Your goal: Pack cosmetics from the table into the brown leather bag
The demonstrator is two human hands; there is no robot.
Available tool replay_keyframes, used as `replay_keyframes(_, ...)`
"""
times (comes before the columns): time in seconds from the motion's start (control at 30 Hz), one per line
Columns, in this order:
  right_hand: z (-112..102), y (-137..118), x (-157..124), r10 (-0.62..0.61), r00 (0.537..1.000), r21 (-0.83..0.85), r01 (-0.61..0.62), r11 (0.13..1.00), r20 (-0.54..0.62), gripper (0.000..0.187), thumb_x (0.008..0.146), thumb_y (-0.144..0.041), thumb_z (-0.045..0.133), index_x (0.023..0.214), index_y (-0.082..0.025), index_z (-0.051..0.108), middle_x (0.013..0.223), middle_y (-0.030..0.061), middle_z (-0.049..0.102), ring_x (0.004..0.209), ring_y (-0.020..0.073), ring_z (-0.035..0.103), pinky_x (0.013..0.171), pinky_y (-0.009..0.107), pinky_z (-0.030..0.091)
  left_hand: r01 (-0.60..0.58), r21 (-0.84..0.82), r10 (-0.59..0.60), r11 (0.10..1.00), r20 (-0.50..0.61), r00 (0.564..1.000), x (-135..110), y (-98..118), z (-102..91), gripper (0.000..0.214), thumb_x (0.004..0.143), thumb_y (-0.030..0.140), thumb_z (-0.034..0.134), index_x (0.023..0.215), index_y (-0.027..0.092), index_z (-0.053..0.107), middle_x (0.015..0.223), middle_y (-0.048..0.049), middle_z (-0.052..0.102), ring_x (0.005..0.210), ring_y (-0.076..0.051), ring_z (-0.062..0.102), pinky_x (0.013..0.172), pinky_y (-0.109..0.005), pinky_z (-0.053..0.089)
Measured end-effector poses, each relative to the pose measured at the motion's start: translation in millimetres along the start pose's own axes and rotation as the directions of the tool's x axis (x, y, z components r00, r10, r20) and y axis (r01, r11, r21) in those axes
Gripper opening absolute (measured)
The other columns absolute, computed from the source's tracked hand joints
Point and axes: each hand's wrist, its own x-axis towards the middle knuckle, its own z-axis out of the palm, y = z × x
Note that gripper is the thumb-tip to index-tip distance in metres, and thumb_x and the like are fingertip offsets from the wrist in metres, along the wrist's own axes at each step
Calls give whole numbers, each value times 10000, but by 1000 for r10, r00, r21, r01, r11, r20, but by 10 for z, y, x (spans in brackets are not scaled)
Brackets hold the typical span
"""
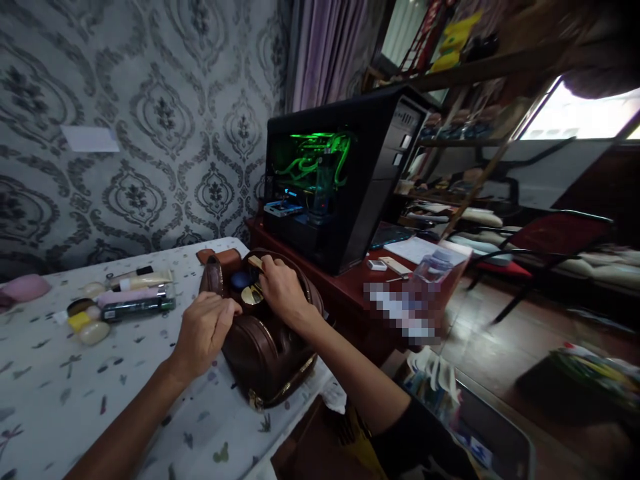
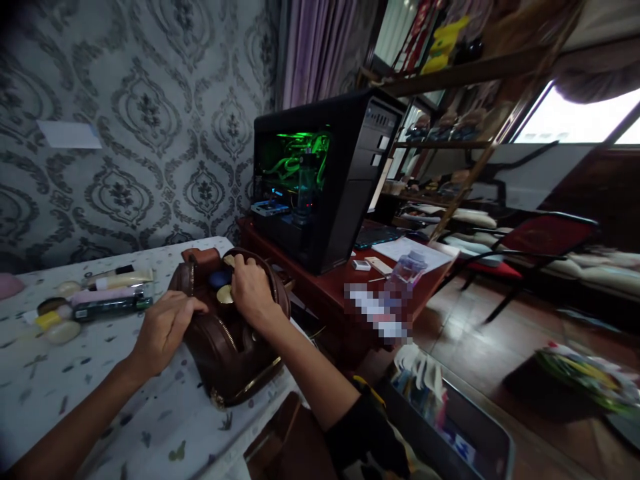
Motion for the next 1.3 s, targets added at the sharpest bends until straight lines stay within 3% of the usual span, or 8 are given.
replay_keyframes(0.5, -33, -74, 107, 95, 993, -108, -88, 990, 63, 263, 960, -110, 432, 1219, -123, 473, 1105, 180, 642, 968, 263, 672, 798, 330, 511, -5, -15, 5, 1000, -9, 1000, -6, 3, 3, 386, 1012, 234, 301, 790, 204, 615, 738, -2, 699, 679, -161, 608, 773, -352, 431)
replay_keyframes(1.0, 249, -82, 314, 157, 981, -57, -151, 987, 114, 263, 935, -67, 451, 1192, -112, 491, 1098, 194, 669, 1017, 275, 683, 788, 315, 501, -21, 12, 21, 1000, 4, 1000, -5, -12, -4, 419, 1015, 252, 277, 762, 203, 608, 714, -15, 688, 655, -162, 601, 768, -355, 442)
replay_keyframes(1.3, 271, -52, 327, 165, 976, -51, -159, 986, 143, 283, 906, -83, 523, 1185, -132, 528, 1124, 193, 675, 1033, 272, 676, 777, 303, 476, -24, 5, 24, 1000, -8, 1000, -13, -12, -3, 429, 1022, 256, 272, 736, 204, 587, 700, -11, 676, 646, -158, 587, 759, -358, 426)
